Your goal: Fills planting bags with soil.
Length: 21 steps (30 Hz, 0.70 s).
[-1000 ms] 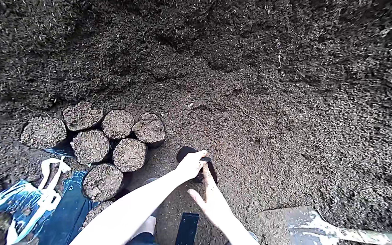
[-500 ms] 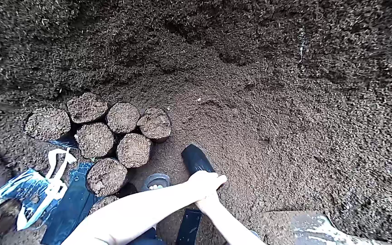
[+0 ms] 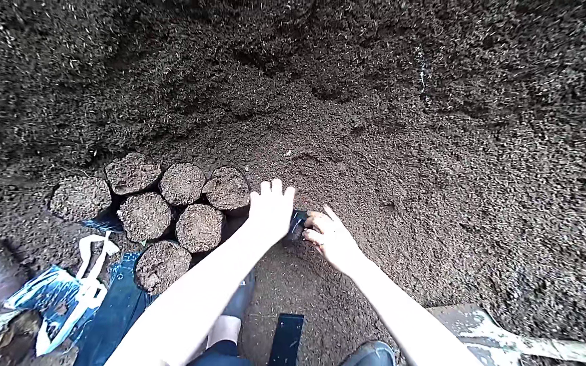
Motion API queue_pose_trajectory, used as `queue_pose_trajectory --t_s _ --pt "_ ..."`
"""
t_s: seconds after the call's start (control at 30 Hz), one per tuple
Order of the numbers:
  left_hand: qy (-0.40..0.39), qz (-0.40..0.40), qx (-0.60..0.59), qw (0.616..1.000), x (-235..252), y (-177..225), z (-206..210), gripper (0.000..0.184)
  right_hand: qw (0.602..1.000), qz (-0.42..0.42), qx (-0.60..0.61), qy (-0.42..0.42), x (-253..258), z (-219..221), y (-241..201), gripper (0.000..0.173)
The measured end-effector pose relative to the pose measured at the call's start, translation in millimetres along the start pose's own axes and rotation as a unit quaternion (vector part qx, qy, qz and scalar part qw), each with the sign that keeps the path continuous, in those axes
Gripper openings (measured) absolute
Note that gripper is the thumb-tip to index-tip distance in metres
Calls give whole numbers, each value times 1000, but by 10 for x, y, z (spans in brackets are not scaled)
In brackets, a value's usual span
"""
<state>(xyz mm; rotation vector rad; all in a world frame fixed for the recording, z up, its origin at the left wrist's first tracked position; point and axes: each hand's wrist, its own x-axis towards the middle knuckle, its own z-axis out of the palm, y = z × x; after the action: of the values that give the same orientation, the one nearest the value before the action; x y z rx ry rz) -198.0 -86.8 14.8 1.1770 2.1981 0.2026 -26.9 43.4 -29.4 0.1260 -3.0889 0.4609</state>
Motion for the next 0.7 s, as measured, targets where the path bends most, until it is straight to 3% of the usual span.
queue_pose_trajectory --t_s 0.07,0.17,0.23,0.33,0.43,0.57,0.7 --pt "13 99 31 995 264 69 224 62 1000 0 -26 13 1 3 -8 12" --pt "-10 226 93 970 549 109 512 38 997 26 -53 42 -96 5 -28 11" --pt "-5 233 74 970 531 78 467 31 995 48 -68 54 -194 -26 -2 15" --pt "24 180 29 983 318 -30 178 30 994 61 -76 50 -301 -52 5 22" --pt "18 139 60 988 103 48 -86 30 994 60 -71 64 -241 -36 -43 23" --pt "-2 217 114 970 338 202 132 31 991 55 -77 90 -180 4 -41 20" --pt "-37 332 91 938 701 55 475 28 987 84 -77 113 -331 -38 -39 18"
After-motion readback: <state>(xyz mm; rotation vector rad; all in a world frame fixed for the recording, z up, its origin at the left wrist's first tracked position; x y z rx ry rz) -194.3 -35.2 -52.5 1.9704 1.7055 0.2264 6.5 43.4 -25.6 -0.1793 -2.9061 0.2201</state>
